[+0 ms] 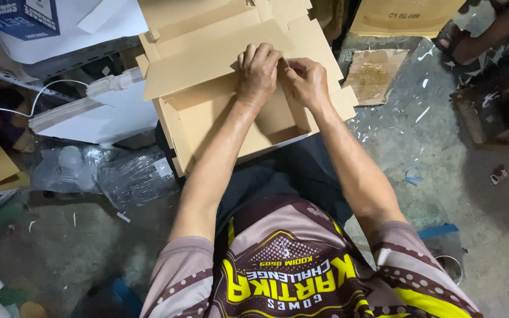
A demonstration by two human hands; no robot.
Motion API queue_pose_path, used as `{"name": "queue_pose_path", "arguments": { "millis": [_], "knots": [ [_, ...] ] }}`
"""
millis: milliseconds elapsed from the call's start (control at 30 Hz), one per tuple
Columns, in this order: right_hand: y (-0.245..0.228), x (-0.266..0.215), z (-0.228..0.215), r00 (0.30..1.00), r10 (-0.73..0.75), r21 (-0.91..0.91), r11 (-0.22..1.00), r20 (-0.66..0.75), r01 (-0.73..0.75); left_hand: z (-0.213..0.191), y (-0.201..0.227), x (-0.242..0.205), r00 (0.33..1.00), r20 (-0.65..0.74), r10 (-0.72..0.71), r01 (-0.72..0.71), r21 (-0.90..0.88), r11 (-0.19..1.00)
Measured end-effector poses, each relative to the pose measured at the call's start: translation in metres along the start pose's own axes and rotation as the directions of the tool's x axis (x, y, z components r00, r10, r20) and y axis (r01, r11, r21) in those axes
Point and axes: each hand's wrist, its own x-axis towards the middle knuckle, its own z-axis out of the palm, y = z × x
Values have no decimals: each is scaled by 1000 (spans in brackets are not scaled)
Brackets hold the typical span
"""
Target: Assembling a cardboard box from a flat template and inserting a white liner.
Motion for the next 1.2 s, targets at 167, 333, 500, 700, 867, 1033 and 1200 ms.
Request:
{"name": "queue_pose_path", "arguments": {
  "millis": [167, 333, 500, 700, 867, 1033, 1200],
  "knots": [
    [6, 2, 3, 1000, -9, -39, 999, -6, 8, -2, -3, 1, 998, 50, -24, 24, -5, 1000],
    [4, -1, 5, 999, -31, -64, 998, -28, 29, -1, 0, 2, 1000, -6, 3, -3, 77, 997],
    [20, 4, 10, 999, -20, -52, 999, -46, 18, 0, 1, 4, 1000, -7, 6, -5, 106, 994],
    [14, 1, 4, 998, -62, -82, 995, 22, 64, 8, -9, 4, 998, 69, -14, 13, 11, 1000],
    [5, -1, 6, 999, -32, -117, 993, -18, 30, 8, -7, 4, 999, 40, 1, -3, 53, 999],
    [8, -4, 5, 997, -73, -146, 987, -13, 70, 1, 2, 6, 996, 70, -54, 50, 52, 997],
    [7, -5, -1, 996, -58, -37, 998, 66, 60, 7, -8, 6, 1000, 3, 23, -23, 91, 996]
  ]
}}
